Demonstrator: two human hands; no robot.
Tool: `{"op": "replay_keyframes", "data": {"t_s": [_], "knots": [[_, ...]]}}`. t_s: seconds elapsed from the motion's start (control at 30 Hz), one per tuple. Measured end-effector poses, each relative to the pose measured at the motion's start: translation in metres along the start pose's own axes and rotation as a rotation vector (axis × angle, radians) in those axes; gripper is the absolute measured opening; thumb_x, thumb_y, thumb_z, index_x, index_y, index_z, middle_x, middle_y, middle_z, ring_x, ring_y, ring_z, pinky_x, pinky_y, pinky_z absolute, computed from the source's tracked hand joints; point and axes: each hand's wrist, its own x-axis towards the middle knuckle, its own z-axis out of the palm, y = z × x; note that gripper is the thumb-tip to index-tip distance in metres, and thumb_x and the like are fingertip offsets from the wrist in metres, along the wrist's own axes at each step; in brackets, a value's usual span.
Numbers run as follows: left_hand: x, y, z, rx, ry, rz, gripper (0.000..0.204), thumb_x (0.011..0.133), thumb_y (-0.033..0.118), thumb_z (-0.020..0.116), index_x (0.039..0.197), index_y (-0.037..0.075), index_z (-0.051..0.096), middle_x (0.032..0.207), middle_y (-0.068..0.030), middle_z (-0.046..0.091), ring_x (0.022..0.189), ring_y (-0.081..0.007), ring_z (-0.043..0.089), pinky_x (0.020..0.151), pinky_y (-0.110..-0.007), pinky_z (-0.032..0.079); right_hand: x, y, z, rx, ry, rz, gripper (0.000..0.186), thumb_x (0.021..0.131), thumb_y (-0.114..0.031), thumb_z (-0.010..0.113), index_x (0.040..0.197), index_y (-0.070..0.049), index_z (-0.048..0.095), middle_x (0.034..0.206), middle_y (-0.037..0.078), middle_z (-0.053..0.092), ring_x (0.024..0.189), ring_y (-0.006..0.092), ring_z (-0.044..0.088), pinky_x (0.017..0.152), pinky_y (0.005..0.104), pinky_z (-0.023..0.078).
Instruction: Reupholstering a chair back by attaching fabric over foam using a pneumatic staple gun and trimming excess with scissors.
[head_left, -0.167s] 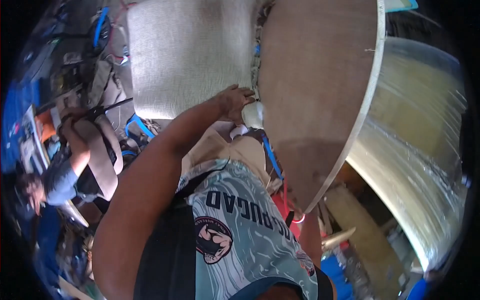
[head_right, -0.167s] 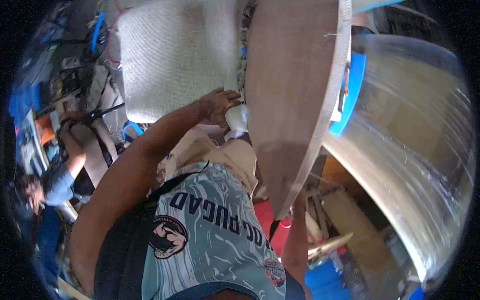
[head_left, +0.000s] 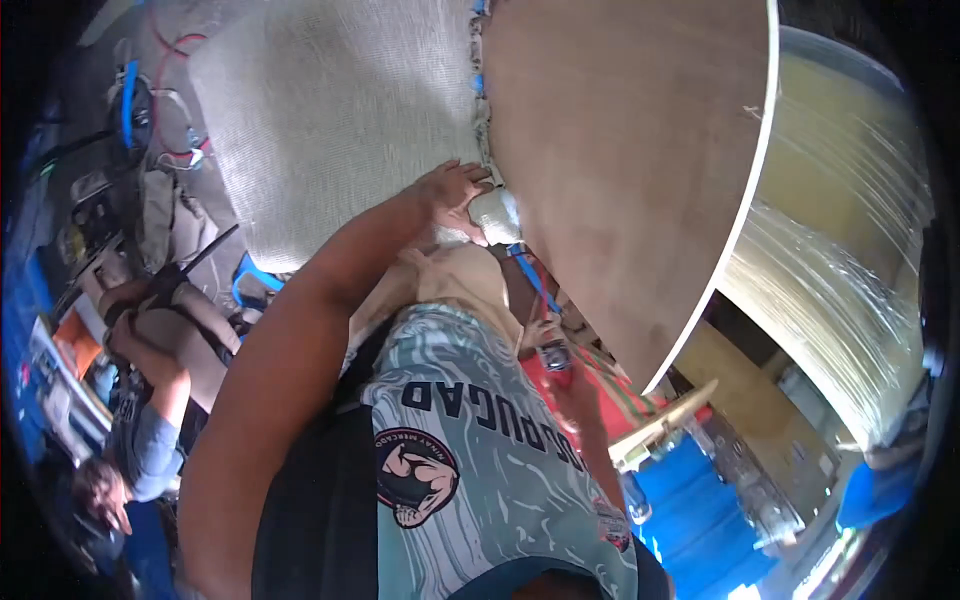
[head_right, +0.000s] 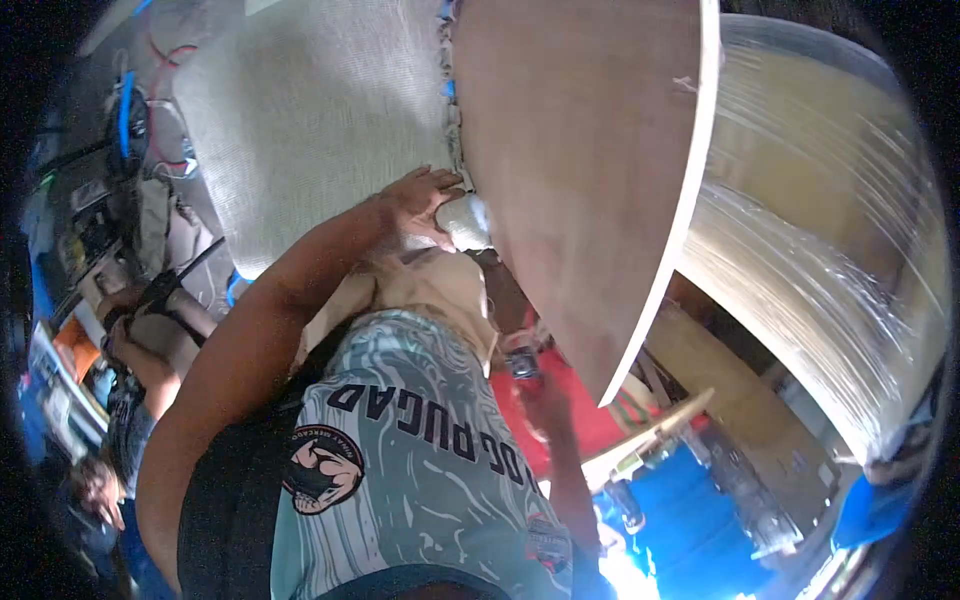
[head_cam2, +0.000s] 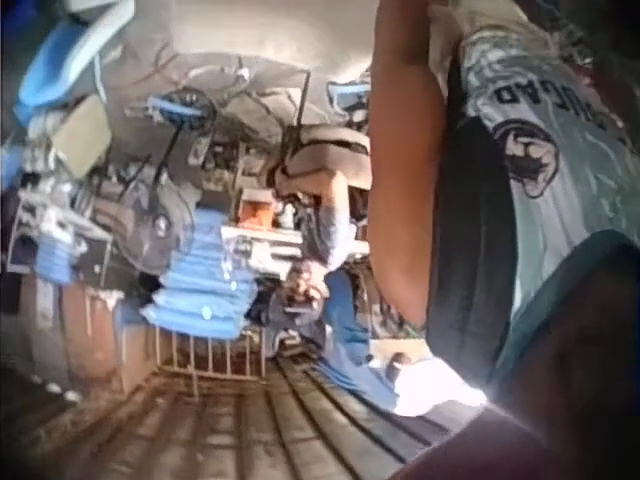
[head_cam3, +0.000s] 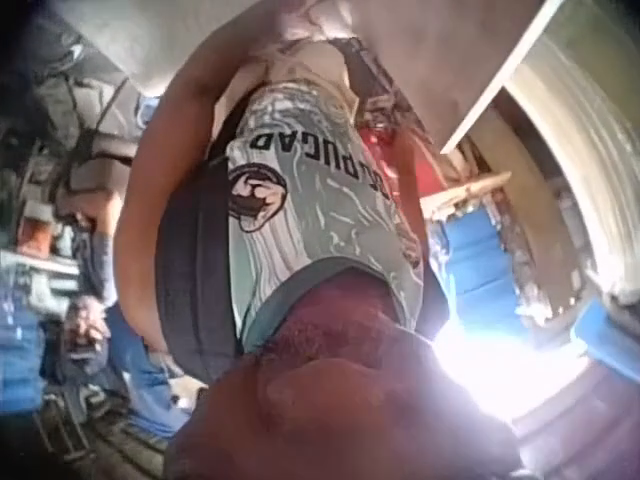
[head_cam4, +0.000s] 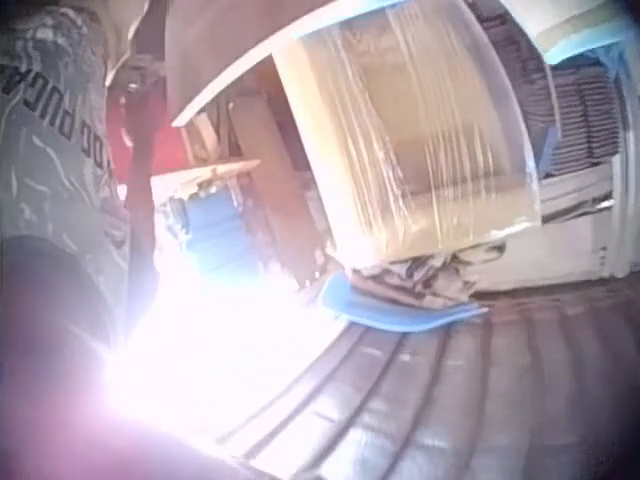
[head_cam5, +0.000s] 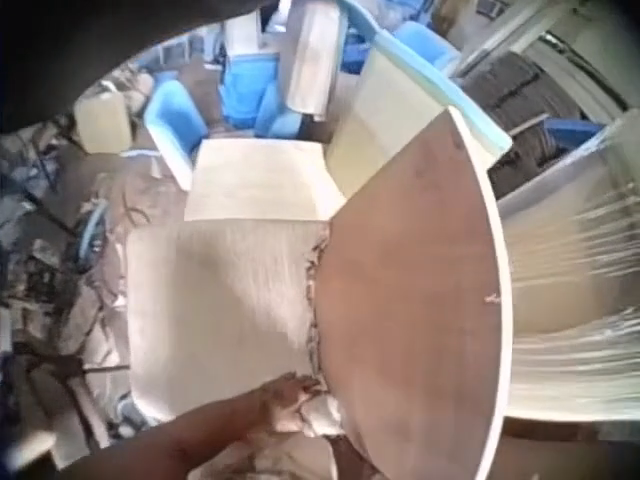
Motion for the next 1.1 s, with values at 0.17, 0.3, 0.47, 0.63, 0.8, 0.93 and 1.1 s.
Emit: {"op": "replay_keyframes", "data": {"t_s": [0.17, 0.3, 0.47, 0.63, 0.8, 0.93, 1.1], "knots": [[0.006, -0.018, 0.010, -0.021, 0.063, 0.010, 0.081, 0.082, 0.067, 0.060, 0.140, 0.012, 0.050, 0.151, -0.0161, 0.035, 0.143, -0.0323, 0.028, 0.118, -0.048, 0.022, -0.016, -0.136, -0.008, 0.203, 0.045, 0.087, 0.053, 0.088, -0.039, 0.069, 0.126, -0.008, 0.049, 0.090, 0.020, 0.068, 0.083, 0.0415, 0.068, 0.066, 0.0482, 0.052], [0.005, -0.024, 0.018, -0.030, 0.112, 0.061, 0.085, 0.080, 0.072, 0.058, 0.141, 0.013, 0.050, 0.153, -0.0161, 0.032, 0.144, -0.0332, 0.026, 0.118, -0.048, 0.022, 0.058, -0.196, -0.031, 0.448, 0.050, 0.137, 0.044, 0.096, -0.041, 0.058, 0.123, -0.007, 0.053, 0.071, 0.011, 0.062, 0.060, 0.0226, 0.063, 0.054, 0.0381, 0.050], [0.001, -0.028, 0.020, -0.027, 0.179, 0.027, 0.092, 0.074, 0.079, 0.058, 0.140, 0.015, 0.052, 0.154, -0.0198, 0.026, 0.145, -0.0356, 0.022, 0.119, -0.047, 0.020, 0.159, -0.241, -0.042, 0.713, 0.047, 0.197, 0.051, 0.097, -0.052, 0.053, 0.108, -0.003, 0.059, 0.060, 0.001, 0.053, 0.047, 0.0102, 0.050, 0.043, 0.0265, 0.040], [0.000, -0.034, 0.028, -0.158, 0.297, 0.061, 0.095, 0.063, 0.074, 0.069, 0.133, 0.010, 0.059, 0.153, -0.0256, 0.026, 0.144, -0.0393, 0.023, 0.118, -0.049, 0.020, 0.221, -0.250, -0.044, 0.312, -0.044, 0.246, 0.058, 0.094, -0.058, 0.053, 0.099, -0.001, 0.062, 0.054, 0.004, 0.053, 0.045, 0.0121, 0.052, 0.041, 0.0291, 0.040], [-0.001, -0.033, 0.031, -0.214, 0.305, 0.005, 0.094, 0.060, 0.074, 0.070, 0.127, 0.009, 0.064, 0.154, -0.0267, 0.026, 0.147, -0.0353, 0.019, 0.120, -0.045, 0.015, 0.250, -0.252, -0.049, -0.053, -0.070, 0.090, 0.059, 0.096, -0.053, 0.050, 0.091, 0.004, 0.062, 0.055, 0.011, 0.058, 0.048, 0.0195, 0.060, 0.046, 0.0347, 0.046], [-0.002, -0.030, 0.028, -0.213, 0.284, -0.045, 0.089, 0.059, 0.072, 0.070, 0.121, 0.009, 0.068, 0.154, -0.0243, 0.030, 0.149, -0.0315, 0.016, 0.121, -0.041, 0.010, 0.260, -0.261, -0.048, -0.014, -0.155, 0.227, 0.066, 0.094, -0.058, 0.047, 0.083, 0.003, 0.067, 0.063, 0.018, 0.065, 0.068, 0.0318, 0.069, 0.067, 0.0413, 0.052], [0.000, -0.032, 0.027, -0.271, 0.277, -0.037, 0.086, 0.059, 0.071, 0.070, 0.116, 0.007, 0.070, 0.154, -0.0238, 0.030, 0.149, -0.0319, 0.016, 0.121, -0.041, 0.009, 0.272, -0.269, -0.043, -0.163, -0.158, 0.212, 0.066, 0.093, -0.059, 0.051, 0.092, 0.005, 0.067, 0.076, 0.022, 0.069, 0.080, 0.0340, 0.069, 0.075, 0.0441, 0.052]]}}
